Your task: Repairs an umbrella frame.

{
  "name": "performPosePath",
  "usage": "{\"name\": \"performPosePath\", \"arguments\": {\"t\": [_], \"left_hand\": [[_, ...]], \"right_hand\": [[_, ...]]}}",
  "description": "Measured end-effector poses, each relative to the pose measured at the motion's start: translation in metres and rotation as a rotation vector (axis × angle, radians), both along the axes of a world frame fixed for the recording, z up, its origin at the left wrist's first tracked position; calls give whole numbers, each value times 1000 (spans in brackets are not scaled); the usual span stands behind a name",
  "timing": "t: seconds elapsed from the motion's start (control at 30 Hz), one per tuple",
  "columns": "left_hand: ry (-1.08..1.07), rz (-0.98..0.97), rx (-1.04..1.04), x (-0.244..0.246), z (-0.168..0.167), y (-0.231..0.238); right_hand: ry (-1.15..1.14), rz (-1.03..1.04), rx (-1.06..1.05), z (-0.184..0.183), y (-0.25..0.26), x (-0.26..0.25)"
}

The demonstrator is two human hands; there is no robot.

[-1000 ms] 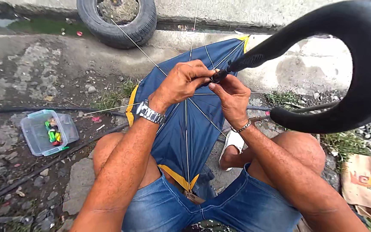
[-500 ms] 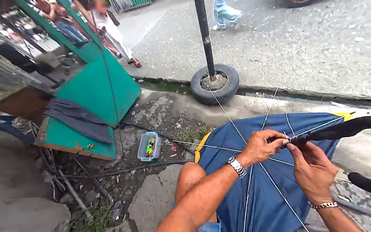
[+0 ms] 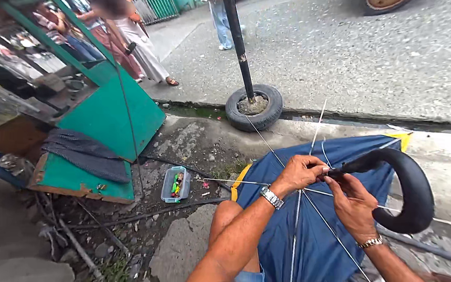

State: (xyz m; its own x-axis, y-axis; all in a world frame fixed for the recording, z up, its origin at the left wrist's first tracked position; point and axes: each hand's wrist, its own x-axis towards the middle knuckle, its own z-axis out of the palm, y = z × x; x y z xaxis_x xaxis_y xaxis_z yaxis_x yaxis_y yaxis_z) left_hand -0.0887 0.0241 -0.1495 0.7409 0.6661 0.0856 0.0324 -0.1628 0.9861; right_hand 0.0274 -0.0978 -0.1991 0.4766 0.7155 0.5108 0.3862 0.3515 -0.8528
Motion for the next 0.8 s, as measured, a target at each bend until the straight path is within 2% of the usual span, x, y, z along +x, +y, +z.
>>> {"name": "performPosePath", "arguments": {"t": [0.1, 0.17, 0.3, 0.4, 0.57, 0.8], "left_hand": [[-5, -89, 144, -7, -1, -1], [-51, -160, 158, -11, -13, -2], [-93, -209, -100, -2, -26, -4], [-110, -217, -238, -20, -33, -21], [-126, -179, -93, -26, -26, -51], [-78, -212, 103, -26, -35, -62]], "right_hand": [[-1, -10, -7, 2, -6, -1], [3, -38, -33, -5, -17, -1], [-53, 7, -68, -27, -43, 12], [-20, 51, -46, -22, -56, 8], [149, -20, -1, -14, -68, 1], [316, 11, -67, -5, -70, 1]]}}
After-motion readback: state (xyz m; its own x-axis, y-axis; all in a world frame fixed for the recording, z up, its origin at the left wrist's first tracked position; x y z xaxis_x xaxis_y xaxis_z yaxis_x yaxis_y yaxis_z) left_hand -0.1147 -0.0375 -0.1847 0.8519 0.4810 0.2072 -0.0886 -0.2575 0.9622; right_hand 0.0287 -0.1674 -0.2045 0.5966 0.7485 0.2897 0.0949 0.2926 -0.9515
